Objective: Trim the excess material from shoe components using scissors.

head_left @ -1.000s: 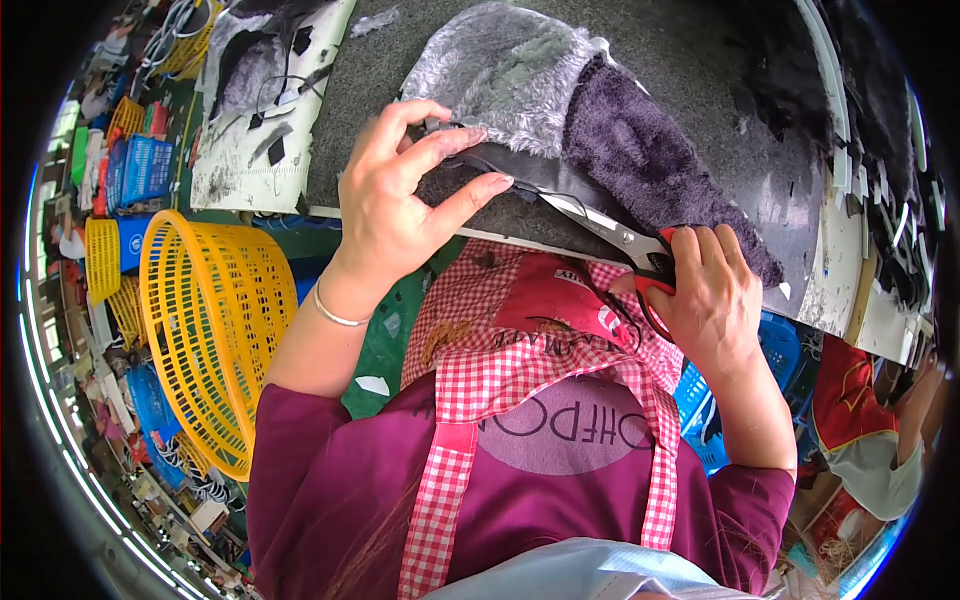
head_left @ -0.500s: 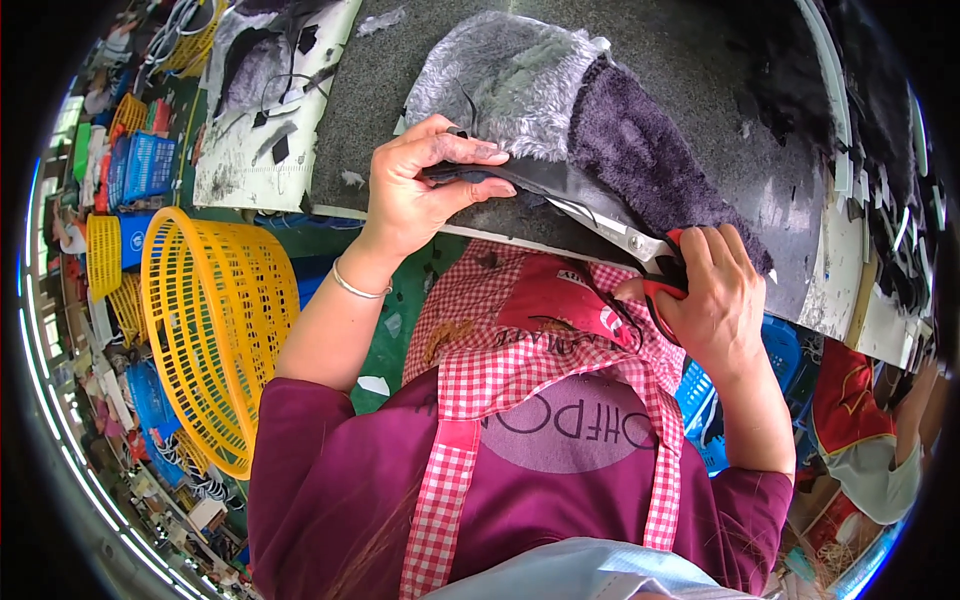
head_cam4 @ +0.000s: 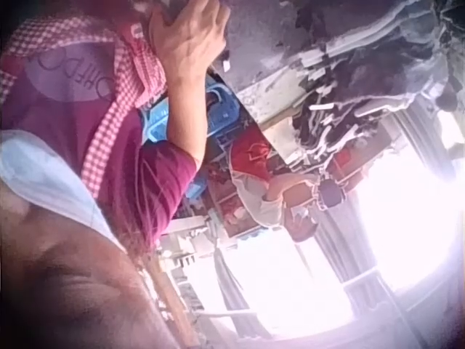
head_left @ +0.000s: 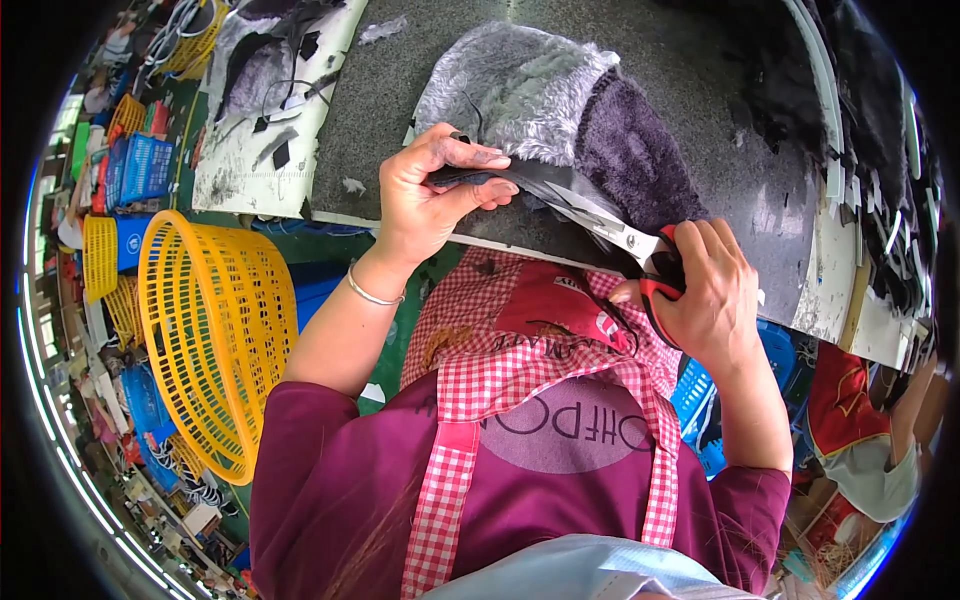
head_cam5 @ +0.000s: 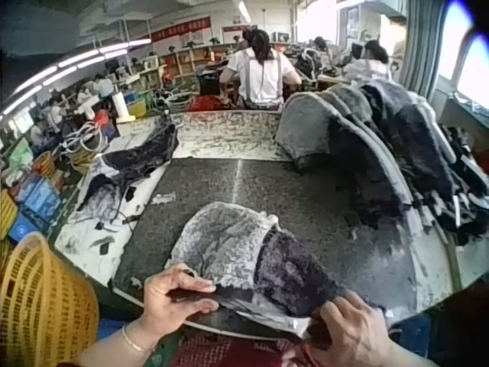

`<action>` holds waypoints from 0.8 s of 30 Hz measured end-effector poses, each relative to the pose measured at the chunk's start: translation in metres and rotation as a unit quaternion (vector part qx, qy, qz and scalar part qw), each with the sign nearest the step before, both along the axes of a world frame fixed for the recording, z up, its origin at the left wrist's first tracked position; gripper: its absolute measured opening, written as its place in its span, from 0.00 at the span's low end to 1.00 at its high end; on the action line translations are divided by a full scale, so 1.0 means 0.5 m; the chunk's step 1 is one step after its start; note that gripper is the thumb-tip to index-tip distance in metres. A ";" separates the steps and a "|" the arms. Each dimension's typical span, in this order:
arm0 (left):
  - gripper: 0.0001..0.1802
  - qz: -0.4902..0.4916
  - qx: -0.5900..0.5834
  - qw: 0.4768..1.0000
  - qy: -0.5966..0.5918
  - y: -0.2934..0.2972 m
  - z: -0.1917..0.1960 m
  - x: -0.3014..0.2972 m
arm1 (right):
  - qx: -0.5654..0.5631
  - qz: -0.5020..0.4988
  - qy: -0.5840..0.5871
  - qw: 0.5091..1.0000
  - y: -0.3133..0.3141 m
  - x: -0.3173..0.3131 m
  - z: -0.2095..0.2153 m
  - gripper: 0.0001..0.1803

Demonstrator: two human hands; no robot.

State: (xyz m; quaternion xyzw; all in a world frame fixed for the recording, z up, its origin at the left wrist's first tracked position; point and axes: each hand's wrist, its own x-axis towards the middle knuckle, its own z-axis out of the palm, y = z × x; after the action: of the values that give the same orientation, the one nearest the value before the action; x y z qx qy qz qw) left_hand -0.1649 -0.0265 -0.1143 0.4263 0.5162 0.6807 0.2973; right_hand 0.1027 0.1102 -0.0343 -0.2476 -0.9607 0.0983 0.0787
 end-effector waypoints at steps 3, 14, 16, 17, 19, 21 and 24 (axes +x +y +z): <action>0.12 0.007 0.015 1.000 -0.027 0.001 0.003 0.002 | -0.008 0.003 0.011 1.000 -0.002 -0.007 0.000 0.26; 0.11 0.009 0.006 0.999 -0.042 0.001 0.003 0.003 | 0.012 -0.021 0.021 0.999 -0.026 -0.020 0.006 0.33; 0.11 0.008 0.008 0.999 -0.030 0.002 0.001 0.006 | 0.016 -0.016 0.030 0.999 -0.023 -0.013 0.006 0.33; 0.11 0.005 0.009 1.000 -0.019 0.002 0.000 0.009 | 0.018 -0.013 0.037 0.999 -0.022 -0.010 0.007 0.33; 0.11 -0.004 0.003 1.000 -0.003 0.002 0.003 0.008 | 0.017 -0.015 0.026 0.999 -0.021 -0.008 0.008 0.33; 0.11 -0.015 -0.003 1.000 0.013 0.002 0.003 0.005 | 0.015 -0.018 0.016 1.000 -0.021 -0.007 0.005 0.33; 0.11 -0.022 0.002 0.999 0.028 0.003 0.001 0.000 | 0.021 -0.021 0.012 1.000 -0.024 -0.006 -0.011 0.32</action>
State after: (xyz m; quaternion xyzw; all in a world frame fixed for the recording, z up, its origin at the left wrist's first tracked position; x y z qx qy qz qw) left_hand -0.1649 -0.0251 -0.1138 0.4570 0.5136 0.6627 0.2970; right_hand 0.0997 0.0985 -0.0397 -0.2647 -0.9562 0.0796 0.0969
